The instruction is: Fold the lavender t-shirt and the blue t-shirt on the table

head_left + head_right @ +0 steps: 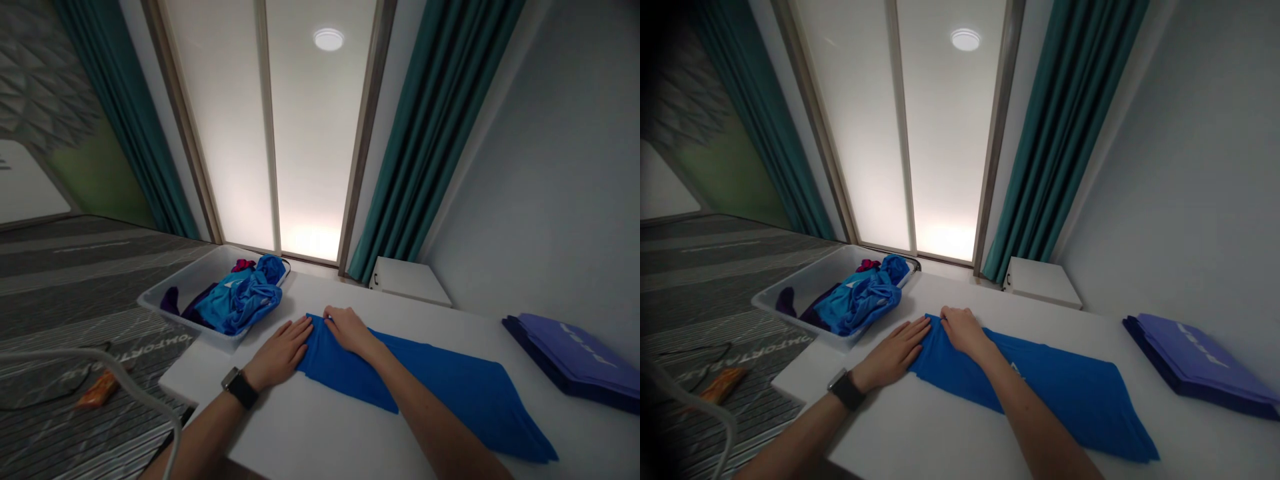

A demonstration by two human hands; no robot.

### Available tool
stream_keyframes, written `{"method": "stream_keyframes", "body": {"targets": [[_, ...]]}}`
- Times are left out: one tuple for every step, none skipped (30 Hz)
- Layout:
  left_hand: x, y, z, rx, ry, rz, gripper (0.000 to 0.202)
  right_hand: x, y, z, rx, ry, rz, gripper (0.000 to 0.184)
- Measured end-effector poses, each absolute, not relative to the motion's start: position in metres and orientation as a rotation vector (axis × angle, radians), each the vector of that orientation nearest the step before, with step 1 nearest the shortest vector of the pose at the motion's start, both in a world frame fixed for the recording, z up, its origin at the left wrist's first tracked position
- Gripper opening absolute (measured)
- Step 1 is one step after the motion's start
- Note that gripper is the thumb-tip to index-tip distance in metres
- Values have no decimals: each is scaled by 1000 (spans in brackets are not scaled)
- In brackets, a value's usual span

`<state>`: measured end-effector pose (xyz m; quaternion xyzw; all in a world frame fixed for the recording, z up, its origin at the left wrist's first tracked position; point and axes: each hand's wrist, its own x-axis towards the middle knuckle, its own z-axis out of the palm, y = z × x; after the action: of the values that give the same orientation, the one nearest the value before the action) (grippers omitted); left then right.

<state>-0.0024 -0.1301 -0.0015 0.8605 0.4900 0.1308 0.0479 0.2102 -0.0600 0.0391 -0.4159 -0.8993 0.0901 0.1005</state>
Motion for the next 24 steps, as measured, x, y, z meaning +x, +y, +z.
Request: {"method": "stream_keyframes", "body": {"targets": [[-2, -130, -1, 2624, 1492, 402, 49, 211, -58, 40, -1259, -2667, 266, 18], [-2, -131, 0, 2621, 1489, 415, 49, 211, -57, 40, -1291, -2678, 261, 19], [-1, -132, 2, 2613, 1488, 443, 47, 211, -56, 39, -1321, -2689, 253, 19], [1, -134, 4, 2595, 1494, 490, 44, 210, -56, 37, -1345, -2701, 245, 20], [4, -137, 8, 2563, 1513, 550, 40, 210, -56, 35, -1360, -2711, 240, 20], [8, -140, 11, 2519, 1540, 609, 36, 209, -57, 33, -1369, -2716, 236, 21], [12, -144, 15, 2471, 1570, 658, 33, 209, -57, 31, -1377, -2718, 234, 21], [17, -148, 18, 2424, 1596, 689, 31, 208, -58, 29, -1385, -2718, 228, 21], [22, -152, 21, 2391, 1611, 702, 29, 208, -58, 28, -1392, -2718, 222, 21], [26, -156, 23, 2370, 1618, 702, 28, 207, -58, 28, -1394, -2719, 218, 21], [30, -159, 24, 2363, 1617, 695, 28, 207, -58, 28, -1393, -2722, 216, 21], [33, -162, 24, 2363, 1614, 688, 28, 207, -57, 28, -1390, -2725, 214, 21], [35, -164, 23, 2367, 1612, 681, 29, 208, -57, 29, -1386, -2728, 211, 21], [36, -165, 22, 2372, 1610, 673, 28, 208, -56, 30, -1381, -2730, 208, 22], [37, -165, 20, 2380, 1608, 665, 27, 210, -55, 30, -1377, -2729, 199, 23], [37, -165, 18, 2392, 1604, 660, 25, 212, -53, 31, -1378, -2724, 184, 25], [36, -164, 16, 2407, 1598, 655, 23, 214, -51, 32, -1387, -2716, 166, 27], [36, -164, 15, 2422, 1592, 651, 22, 218, -49, 33, -1402, -2707, 153, 30], [35, -163, 13, 2438, 1586, 646, 21, 222, -46, 33, -1421, -2700, 149, 34], [35, -162, 12, 2449, 1583, 641, 20, 226, -43, 34, -1438, -2695, 155, 37], [34, -162, 12, 2452, 1583, 636, 20, 232, -40, 35, -1451, -2695, 172, 39], [34, -161, 11, 2449, 1586, 632, 20, 238, -37, 37, -1457, -2700, 192, 40], [34, -161, 11, 2442, 1590, 631, 19, 244, -35, 38, -1457, -2705, 221, 42], [34, -161, 11, 2433, 1590, 631, 19, 250, -32, 40, -1446, -2711, 264, 42]]}}
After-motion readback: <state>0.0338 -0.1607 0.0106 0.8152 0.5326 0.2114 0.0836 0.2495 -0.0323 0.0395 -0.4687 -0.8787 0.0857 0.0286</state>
